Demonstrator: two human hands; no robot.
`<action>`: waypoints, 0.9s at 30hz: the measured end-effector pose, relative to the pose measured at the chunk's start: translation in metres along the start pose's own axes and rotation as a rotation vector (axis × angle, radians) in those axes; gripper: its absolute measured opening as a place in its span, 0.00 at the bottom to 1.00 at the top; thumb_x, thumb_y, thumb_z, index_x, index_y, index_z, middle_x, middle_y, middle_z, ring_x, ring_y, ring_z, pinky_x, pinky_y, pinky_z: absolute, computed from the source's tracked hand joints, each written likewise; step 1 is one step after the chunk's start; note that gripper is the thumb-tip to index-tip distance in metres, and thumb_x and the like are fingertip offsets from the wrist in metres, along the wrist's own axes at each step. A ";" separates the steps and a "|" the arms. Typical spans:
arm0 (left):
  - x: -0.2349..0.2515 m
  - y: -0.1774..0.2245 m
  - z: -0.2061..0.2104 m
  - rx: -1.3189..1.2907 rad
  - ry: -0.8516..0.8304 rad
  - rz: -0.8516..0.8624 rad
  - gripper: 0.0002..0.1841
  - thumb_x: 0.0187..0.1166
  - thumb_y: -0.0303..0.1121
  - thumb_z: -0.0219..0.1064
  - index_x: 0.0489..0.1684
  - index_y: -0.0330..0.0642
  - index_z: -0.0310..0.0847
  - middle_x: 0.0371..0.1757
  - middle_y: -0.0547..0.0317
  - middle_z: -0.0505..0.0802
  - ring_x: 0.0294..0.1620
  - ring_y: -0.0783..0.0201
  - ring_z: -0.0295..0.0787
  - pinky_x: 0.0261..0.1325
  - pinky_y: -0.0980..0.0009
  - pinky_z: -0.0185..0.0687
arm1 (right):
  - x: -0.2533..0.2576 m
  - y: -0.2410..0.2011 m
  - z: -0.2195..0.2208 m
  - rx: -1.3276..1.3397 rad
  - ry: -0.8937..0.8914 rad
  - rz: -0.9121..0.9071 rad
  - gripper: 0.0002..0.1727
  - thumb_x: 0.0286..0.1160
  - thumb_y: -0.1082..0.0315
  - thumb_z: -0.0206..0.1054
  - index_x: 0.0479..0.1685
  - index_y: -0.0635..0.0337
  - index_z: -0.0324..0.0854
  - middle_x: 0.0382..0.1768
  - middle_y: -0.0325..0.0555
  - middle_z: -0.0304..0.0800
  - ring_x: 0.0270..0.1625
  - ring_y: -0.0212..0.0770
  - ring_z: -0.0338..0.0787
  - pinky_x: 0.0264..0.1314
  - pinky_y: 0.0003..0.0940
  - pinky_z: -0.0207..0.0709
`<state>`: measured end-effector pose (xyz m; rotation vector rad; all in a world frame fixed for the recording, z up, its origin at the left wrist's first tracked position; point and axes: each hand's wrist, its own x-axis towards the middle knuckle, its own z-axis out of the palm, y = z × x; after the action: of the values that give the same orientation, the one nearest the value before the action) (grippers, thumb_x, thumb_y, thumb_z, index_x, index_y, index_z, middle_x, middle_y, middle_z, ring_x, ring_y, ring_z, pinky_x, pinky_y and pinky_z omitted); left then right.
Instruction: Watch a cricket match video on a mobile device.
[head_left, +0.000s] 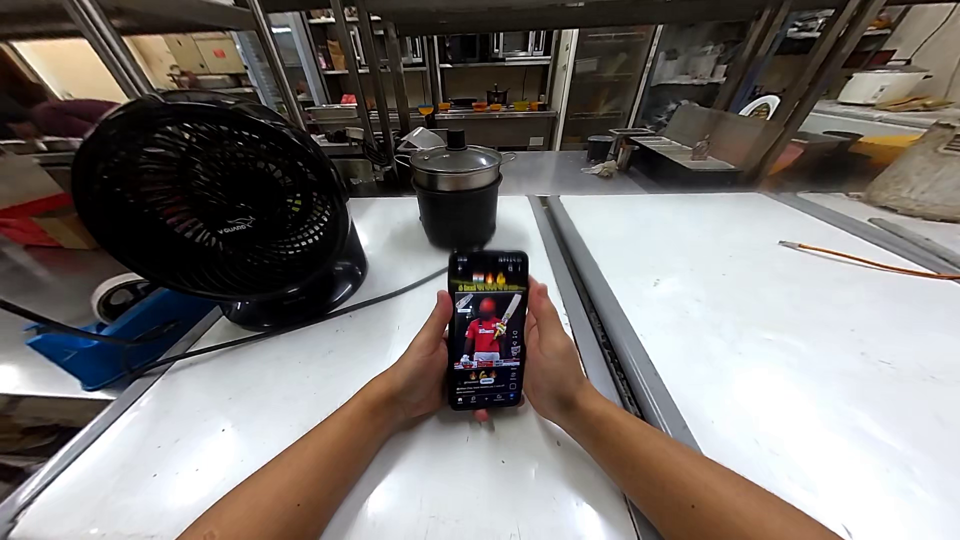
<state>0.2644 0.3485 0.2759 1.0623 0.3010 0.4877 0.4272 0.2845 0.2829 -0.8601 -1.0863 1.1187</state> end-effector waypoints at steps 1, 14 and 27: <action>0.000 0.000 0.000 -0.002 0.003 -0.004 0.47 0.62 0.85 0.46 0.67 0.60 0.82 0.55 0.53 0.94 0.52 0.57 0.94 0.44 0.57 0.93 | 0.000 0.000 0.000 0.003 0.000 -0.002 0.37 0.84 0.28 0.30 0.87 0.30 0.57 0.70 0.36 0.82 0.66 0.37 0.86 0.61 0.44 0.84; 0.000 0.001 0.001 -0.009 0.010 -0.017 0.48 0.62 0.86 0.45 0.66 0.57 0.83 0.54 0.51 0.94 0.50 0.56 0.95 0.42 0.57 0.93 | 0.000 0.000 0.000 0.003 -0.008 -0.015 0.36 0.86 0.31 0.28 0.88 0.32 0.57 0.68 0.38 0.84 0.64 0.38 0.88 0.60 0.43 0.85; 0.000 0.000 -0.001 -0.009 -0.016 -0.004 0.47 0.62 0.85 0.46 0.67 0.59 0.83 0.57 0.52 0.93 0.54 0.55 0.94 0.45 0.56 0.93 | 0.000 0.000 0.001 -0.009 0.008 -0.007 0.36 0.86 0.30 0.29 0.87 0.31 0.59 0.69 0.37 0.83 0.66 0.37 0.86 0.63 0.44 0.83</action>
<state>0.2635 0.3495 0.2754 1.0567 0.2865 0.4768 0.4267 0.2849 0.2833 -0.8670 -1.0878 1.1046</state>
